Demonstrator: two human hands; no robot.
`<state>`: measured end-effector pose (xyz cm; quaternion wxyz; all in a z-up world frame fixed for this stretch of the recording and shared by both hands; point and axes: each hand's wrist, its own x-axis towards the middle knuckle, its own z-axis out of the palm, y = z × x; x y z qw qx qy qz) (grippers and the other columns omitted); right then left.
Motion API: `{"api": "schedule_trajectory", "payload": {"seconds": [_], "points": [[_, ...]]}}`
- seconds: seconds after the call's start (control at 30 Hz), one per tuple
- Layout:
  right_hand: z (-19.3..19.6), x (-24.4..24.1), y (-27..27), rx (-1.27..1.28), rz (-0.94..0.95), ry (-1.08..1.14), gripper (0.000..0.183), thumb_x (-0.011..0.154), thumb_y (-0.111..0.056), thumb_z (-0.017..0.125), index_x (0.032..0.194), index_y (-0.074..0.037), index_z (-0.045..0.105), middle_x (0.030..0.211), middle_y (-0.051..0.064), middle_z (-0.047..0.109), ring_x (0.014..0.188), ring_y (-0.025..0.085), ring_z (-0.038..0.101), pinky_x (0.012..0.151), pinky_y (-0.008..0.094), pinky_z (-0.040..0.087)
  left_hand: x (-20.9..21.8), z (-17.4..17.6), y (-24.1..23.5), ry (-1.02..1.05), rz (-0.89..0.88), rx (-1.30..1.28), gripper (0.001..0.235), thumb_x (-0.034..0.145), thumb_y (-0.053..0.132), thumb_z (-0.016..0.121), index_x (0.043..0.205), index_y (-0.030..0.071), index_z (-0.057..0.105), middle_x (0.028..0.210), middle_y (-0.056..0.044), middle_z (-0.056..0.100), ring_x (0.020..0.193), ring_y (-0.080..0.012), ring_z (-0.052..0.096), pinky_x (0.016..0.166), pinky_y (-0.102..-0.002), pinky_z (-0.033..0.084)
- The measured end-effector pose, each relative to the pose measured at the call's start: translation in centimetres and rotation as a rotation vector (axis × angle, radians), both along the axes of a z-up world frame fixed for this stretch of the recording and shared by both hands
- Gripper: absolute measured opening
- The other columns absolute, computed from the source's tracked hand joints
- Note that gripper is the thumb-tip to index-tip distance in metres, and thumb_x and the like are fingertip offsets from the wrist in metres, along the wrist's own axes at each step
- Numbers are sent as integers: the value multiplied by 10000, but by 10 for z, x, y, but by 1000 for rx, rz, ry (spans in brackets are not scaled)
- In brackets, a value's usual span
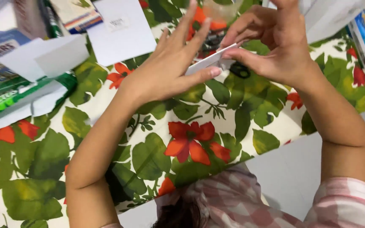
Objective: Folding paper into small bags and securing them with adhesive tape cut by scissors.
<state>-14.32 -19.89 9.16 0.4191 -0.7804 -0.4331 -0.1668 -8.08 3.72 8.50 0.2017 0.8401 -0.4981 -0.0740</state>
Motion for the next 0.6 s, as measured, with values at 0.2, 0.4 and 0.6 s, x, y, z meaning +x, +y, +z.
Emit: {"api": "schedule_trajectory", "payload": {"seconds": [0.2, 0.4, 0.6], "points": [[5, -4, 11, 187, -115, 58, 975, 967, 271, 738, 1491, -217, 76, 1051, 340, 579, 938, 382, 677, 924, 415, 621, -2, 1, 13, 177, -220, -550, 673, 1111, 380, 554, 1536, 305, 37, 1647, -66, 35, 1599, -298, 163, 1233, -460, 457], [13, -13, 30, 185, -146, -118, 988, 949, 283, 747, 1465, -279, 120, 1014, 336, 535, 920, 378, 633, 888, 421, 594, -9, -1, 16, 238, -127, -818, 683, 1052, 81, 608, 1505, 177, 105, 1613, -109, 234, 1476, -305, 536, 1309, -412, 408], [13, -11, 40, 289, -176, -137, 1103, 969, 371, 769, 1488, -357, 124, 1029, 370, 545, 906, 401, 639, 867, 433, 604, -23, 0, 17, 135, -80, -808, 708, 1130, -28, 445, 1539, 280, -45, 1675, -63, 216, 1501, -292, 591, 1365, -378, 393]]}}
